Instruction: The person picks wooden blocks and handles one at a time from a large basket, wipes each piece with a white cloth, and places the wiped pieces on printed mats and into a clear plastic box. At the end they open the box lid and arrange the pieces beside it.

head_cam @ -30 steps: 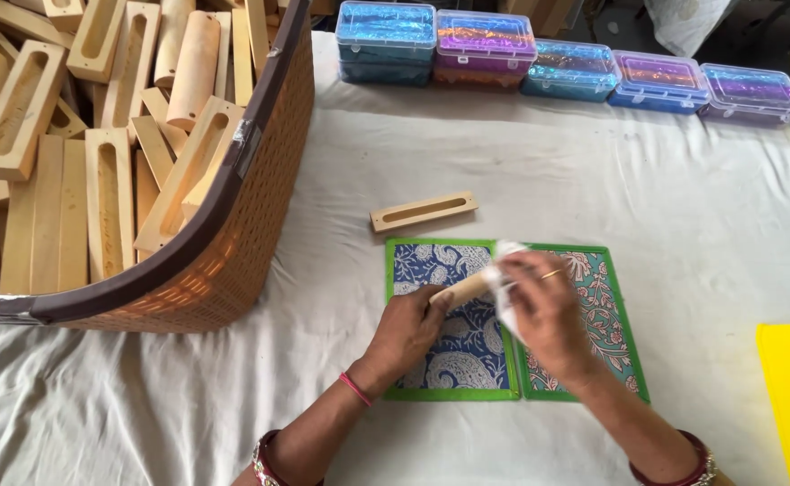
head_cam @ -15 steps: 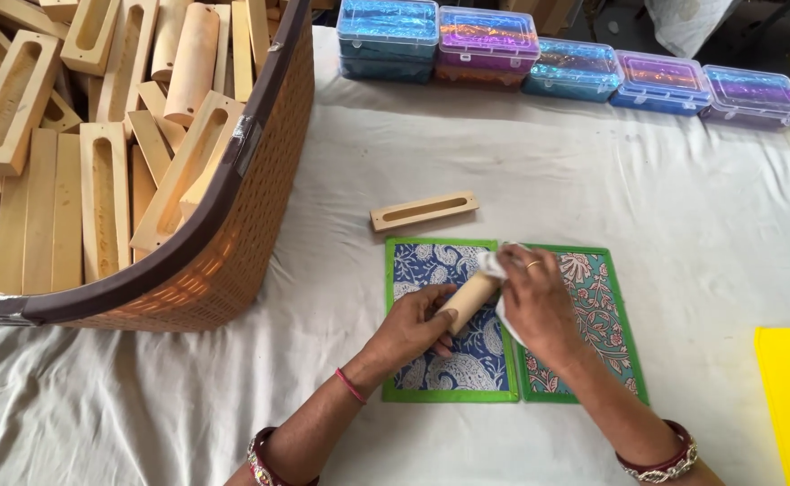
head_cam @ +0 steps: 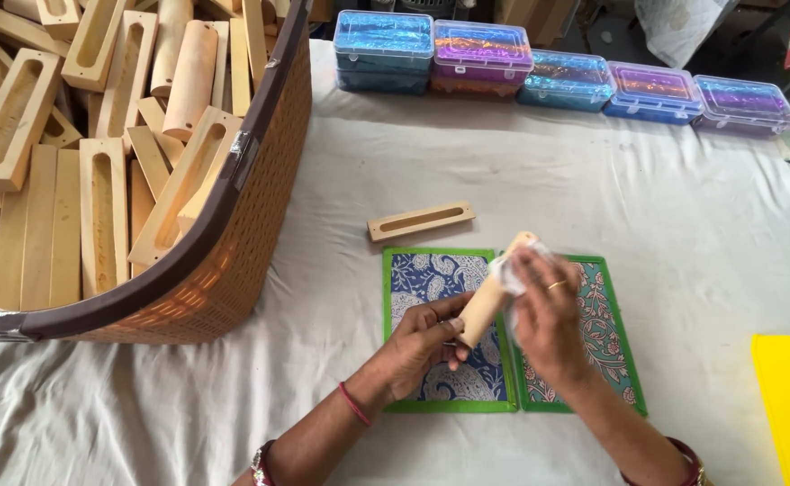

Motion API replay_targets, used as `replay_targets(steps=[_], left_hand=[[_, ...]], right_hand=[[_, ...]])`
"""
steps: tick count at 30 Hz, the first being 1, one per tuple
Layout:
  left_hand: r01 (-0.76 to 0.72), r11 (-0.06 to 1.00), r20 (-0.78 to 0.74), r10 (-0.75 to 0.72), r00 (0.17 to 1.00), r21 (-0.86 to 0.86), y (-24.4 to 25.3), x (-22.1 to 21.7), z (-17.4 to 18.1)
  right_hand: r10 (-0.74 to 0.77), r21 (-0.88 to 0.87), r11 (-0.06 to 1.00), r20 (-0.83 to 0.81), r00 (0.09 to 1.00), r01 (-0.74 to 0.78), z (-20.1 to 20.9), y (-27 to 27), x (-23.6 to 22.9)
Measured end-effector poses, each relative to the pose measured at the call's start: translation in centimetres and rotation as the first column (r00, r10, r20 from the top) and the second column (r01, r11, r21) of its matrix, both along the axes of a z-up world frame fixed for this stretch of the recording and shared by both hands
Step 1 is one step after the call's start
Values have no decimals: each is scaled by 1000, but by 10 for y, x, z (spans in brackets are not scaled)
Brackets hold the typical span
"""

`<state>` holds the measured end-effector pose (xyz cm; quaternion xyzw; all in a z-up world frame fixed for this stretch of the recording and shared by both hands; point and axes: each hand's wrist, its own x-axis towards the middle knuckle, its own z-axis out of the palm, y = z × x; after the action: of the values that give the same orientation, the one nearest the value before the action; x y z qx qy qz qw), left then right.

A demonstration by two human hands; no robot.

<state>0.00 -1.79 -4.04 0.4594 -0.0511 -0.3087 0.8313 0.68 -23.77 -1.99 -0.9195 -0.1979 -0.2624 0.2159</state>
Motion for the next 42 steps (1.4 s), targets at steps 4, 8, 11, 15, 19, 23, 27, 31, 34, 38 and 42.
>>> replay_targets(steps=[4,8,11,15,19,23,27,31,34,38,42], left_hand=[[-149,988,-191,138,972,-48,2,1,36],[-152,987,-161,142,977,-49,4,-2,28],[-27,990,124,10,992,136,2,-4,10],[60,985,221,-95,971,161,3,-7,20],[138,990,90,-141,986,32,3,-3,2],[61,883,244,-195,950,466,-7,-16,40],[-290,871,661,-52,749,397,-4,-15,34],[119,989,-118,-108,987,90,1,-7,15],[126,992,-202,-118,972,27,3,-4,28],[131,990,-156,-122,980,48,0,-6,14],[58,982,-70,-47,996,178,-3,-7,7]], right_hand=[[288,-64,955,-40,957,-290,6,42,-39],[327,-103,939,-24,945,-328,1,34,-31],[176,-113,979,35,984,-171,2,7,-7],[49,137,989,12,999,-50,14,-23,13],[373,890,434,-316,873,137,18,-30,16],[133,740,615,-437,890,272,11,-19,1],[92,563,819,-315,944,108,22,-13,0],[12,361,931,-155,988,45,37,-12,2],[-92,292,945,-197,976,148,12,-20,5],[-151,-3,988,-38,988,151,10,-4,1],[-73,-295,954,-42,996,57,0,12,-4]])
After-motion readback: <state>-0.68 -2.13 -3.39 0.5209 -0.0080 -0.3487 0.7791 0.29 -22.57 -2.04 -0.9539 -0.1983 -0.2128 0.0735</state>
